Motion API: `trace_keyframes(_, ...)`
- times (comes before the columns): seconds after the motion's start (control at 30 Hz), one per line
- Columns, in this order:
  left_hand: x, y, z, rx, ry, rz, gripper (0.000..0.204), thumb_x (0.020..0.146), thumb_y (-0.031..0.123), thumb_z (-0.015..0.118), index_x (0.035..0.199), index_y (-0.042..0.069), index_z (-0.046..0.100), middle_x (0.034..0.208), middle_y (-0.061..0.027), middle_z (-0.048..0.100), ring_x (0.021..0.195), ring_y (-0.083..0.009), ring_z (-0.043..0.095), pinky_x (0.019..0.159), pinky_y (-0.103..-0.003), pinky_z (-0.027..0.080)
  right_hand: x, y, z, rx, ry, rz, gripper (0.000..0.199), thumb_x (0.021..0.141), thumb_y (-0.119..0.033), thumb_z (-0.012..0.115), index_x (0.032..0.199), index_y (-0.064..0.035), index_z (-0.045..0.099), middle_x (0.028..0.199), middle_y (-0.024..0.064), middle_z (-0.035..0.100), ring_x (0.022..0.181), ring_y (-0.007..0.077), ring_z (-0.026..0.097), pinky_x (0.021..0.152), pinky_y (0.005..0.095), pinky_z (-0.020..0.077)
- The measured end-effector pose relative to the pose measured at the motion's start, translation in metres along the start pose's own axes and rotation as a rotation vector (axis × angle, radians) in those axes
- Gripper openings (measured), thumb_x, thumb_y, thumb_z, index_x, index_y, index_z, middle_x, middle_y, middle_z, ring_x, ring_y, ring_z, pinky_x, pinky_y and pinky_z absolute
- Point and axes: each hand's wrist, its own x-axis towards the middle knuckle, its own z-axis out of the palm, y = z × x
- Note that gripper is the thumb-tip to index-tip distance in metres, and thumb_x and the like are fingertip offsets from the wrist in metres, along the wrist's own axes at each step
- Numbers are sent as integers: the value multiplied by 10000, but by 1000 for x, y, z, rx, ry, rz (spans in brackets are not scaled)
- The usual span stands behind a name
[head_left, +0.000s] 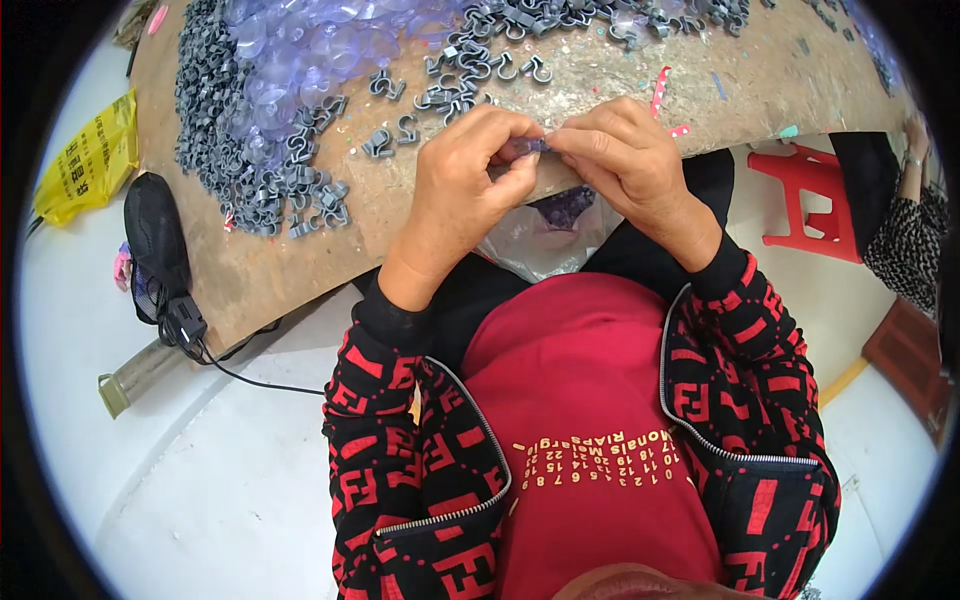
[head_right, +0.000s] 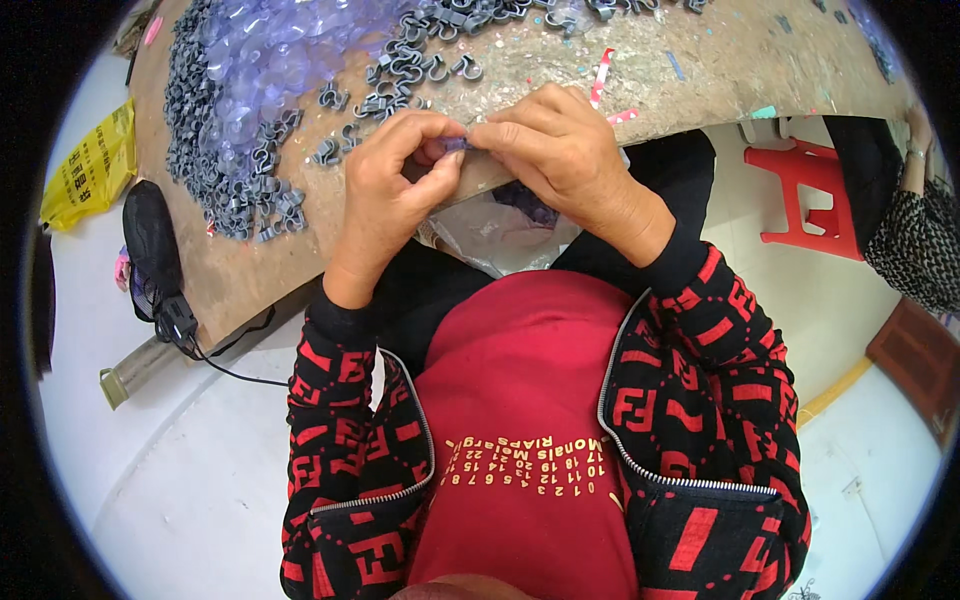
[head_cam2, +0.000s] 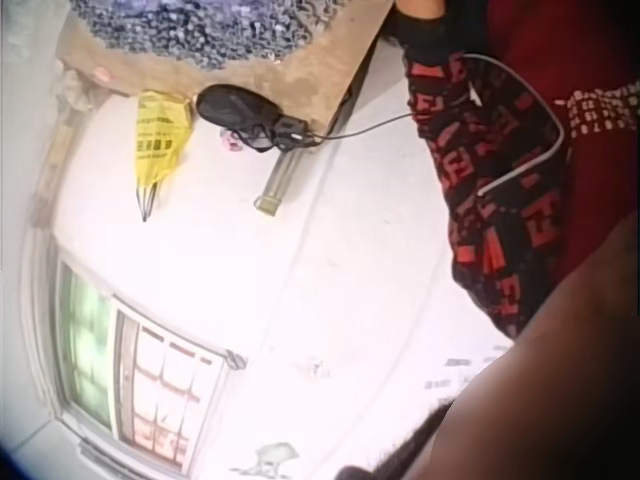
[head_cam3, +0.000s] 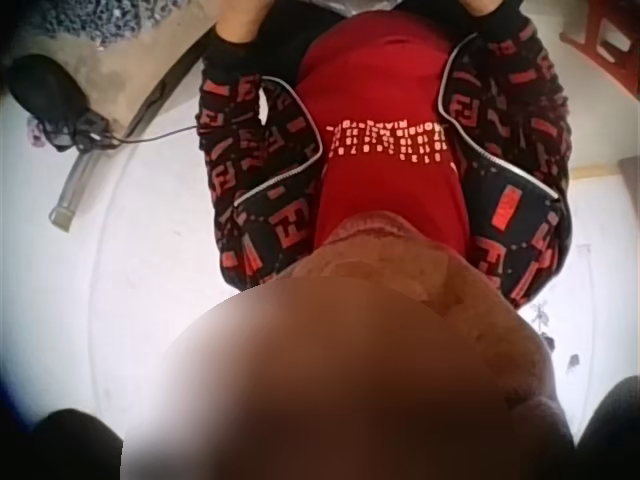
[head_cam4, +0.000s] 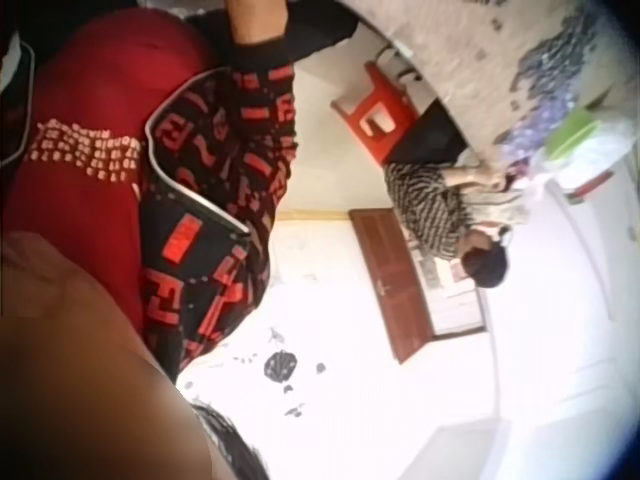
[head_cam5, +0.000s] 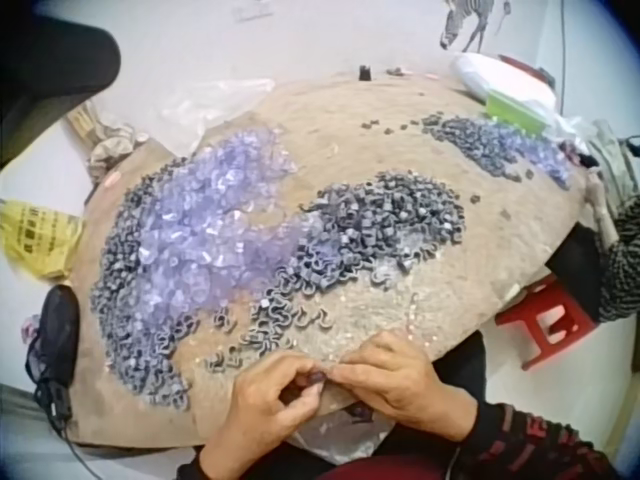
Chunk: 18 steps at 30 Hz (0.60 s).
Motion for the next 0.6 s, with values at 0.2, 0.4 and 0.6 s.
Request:
trace_keyframes(0.2, 3, -6, -5, -82, -73, -59, 173, 737, 4, 656, 909, 8, 641, 783, -35, 582, 625, -101, 539, 559, -226, 441, 2, 2, 2, 34, 11, -44, 318, 710, 15, 710, 1011, -76, 661, 920, 40, 646, 819, 228, 585, 709, 332, 475)
trace_keyframes(0.4, 7, -5, -9, -90, -129, -80, 187, 724, 9, 649, 910, 11, 630, 781, -66, 586, 617, -148, 596, 560, -258, 486, 4, 5, 2, 4, 15, -127, 342, 683, 19, 713, 1007, -69, 652, 920, 53, 644, 790, 234, 586, 684, 331, 468)
trace_keyframes(0.6, 14, -10, -13, -102, -203, -55, 186, 703, 24, 637, 888, 9, 634, 758, -84, 572, 603, -161, 585, 543, -277, 472, 6, 6, 0, -46, -10, -182, 369, 653, 25, 713, 1005, -64, 647, 928, 62, 642, 792, 240, 587, 679, 335, 471)
